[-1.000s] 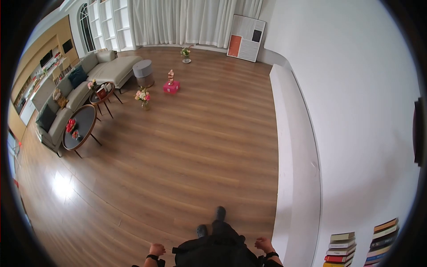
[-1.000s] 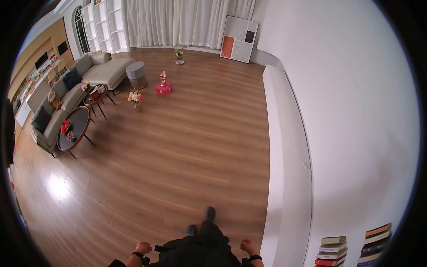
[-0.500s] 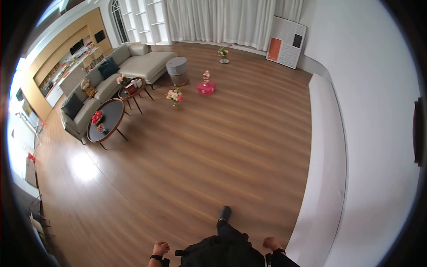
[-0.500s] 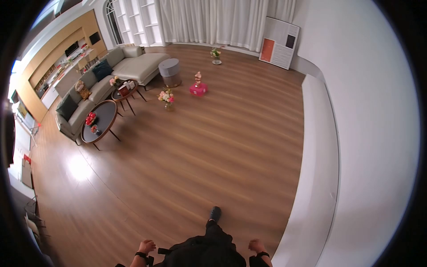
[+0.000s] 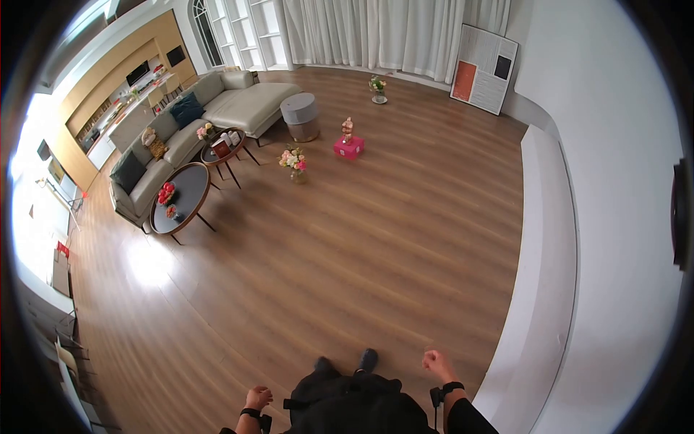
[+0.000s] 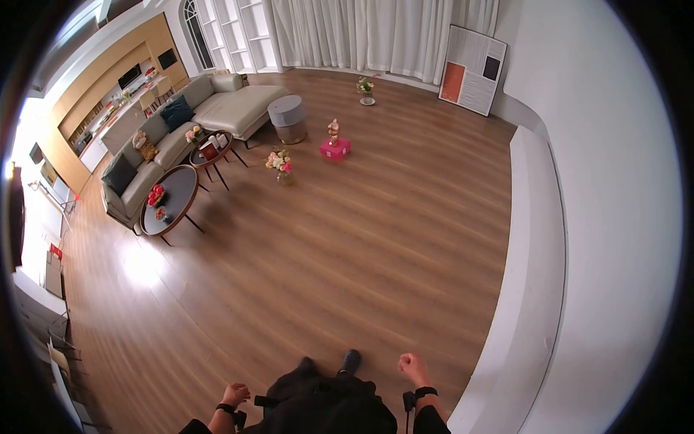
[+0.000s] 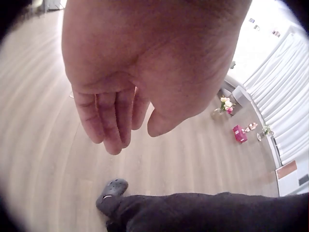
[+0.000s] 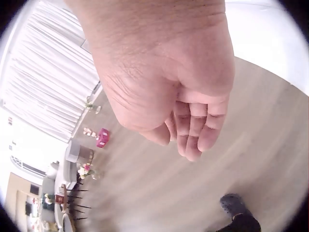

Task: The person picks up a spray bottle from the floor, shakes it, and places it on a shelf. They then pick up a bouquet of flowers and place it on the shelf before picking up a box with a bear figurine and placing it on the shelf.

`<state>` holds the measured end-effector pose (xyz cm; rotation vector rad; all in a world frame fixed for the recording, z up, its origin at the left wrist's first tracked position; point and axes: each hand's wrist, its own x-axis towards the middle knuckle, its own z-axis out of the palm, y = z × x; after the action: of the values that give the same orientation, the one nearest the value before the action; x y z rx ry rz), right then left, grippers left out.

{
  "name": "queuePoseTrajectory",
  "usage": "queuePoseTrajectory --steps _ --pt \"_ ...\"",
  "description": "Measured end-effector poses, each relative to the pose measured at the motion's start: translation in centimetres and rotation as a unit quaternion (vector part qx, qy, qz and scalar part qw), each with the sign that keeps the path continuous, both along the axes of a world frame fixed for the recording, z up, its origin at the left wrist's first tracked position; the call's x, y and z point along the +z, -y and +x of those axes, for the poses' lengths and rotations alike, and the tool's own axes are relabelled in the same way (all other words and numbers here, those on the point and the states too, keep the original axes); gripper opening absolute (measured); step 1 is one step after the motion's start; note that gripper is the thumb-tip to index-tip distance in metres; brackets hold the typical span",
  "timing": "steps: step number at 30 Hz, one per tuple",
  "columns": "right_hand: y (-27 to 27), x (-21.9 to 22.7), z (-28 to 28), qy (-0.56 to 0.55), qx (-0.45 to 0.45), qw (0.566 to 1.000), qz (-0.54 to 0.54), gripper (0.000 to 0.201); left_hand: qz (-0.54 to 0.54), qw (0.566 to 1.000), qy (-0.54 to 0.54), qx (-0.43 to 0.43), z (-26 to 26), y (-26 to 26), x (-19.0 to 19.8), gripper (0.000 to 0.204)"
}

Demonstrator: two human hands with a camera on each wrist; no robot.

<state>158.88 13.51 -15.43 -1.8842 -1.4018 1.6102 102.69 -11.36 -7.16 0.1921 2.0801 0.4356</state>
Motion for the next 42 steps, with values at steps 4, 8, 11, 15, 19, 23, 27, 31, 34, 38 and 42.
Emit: queuePoseTrajectory --steps 4,8,11,15,19,23,27,31,34,38,42 --pt "5.0 -3.4 2.8 -0.01 -0.038 0.995 -0.089 0.018 0.01 1.0 0.024 0.004 -0.6 -1.2 -1.9 0.036" --pt "11.3 -9.5 6.5 -0.026 -0.015 0.987 -0.16 0.017 0.005 0.999 0.019 -0.03 -0.7 -4.0 -2.8 0.036" --pt "13.4 -7.1 5.8 -0.073 -0.22 0.946 -0.229 0.02 0.017 0.998 0.02 -0.063 -1.2 -6.4 -3.2 0.036" --pt "13.3 -5.3 4.2 -0.063 -0.264 0.935 -0.227 0.025 0.013 0.993 0.011 -0.114 -2.4 -10.7 -3.2 0.034" --pt "10.6 -4.8 1.8 -0.071 -0.295 0.928 -0.217 0.023 0.011 0.988 -0.004 -0.152 -4.1 -16.3 -2.9 0.032" --pt "7.2 -3.8 -0.7 -0.116 -0.312 0.923 -0.195 0.026 0.028 0.982 0.003 -0.188 -6.4 -22.1 -3.5 0.033" --pt "3.6 -3.7 -3.4 -0.08 -0.293 0.933 -0.193 0.028 0.053 0.984 0.006 -0.172 -8.5 -27.0 -4.0 0.034" --pt "0.2 -2.4 -5.6 -0.062 -0.306 0.928 -0.202 0.029 0.022 0.983 0.017 -0.184 -10.7 -31.1 -3.7 0.033" --pt "-2.2 -0.8 -7.6 -0.026 -0.294 0.937 -0.187 0.028 0.011 0.979 0.029 -0.202 -13.2 -33.2 -4.0 0.032" --pt "-4.9 1.1 -10.3 -0.012 -0.308 0.932 -0.189 0.029 0.013 0.978 0.027 -0.206 -16.0 -36.4 -3.7 0.03" --pt "-7.0 1.6 -12.2 0.008 -0.295 0.935 -0.197 0.029 0.007 0.982 0.025 -0.186 -17.6 -39.2 -3.7 0.029"
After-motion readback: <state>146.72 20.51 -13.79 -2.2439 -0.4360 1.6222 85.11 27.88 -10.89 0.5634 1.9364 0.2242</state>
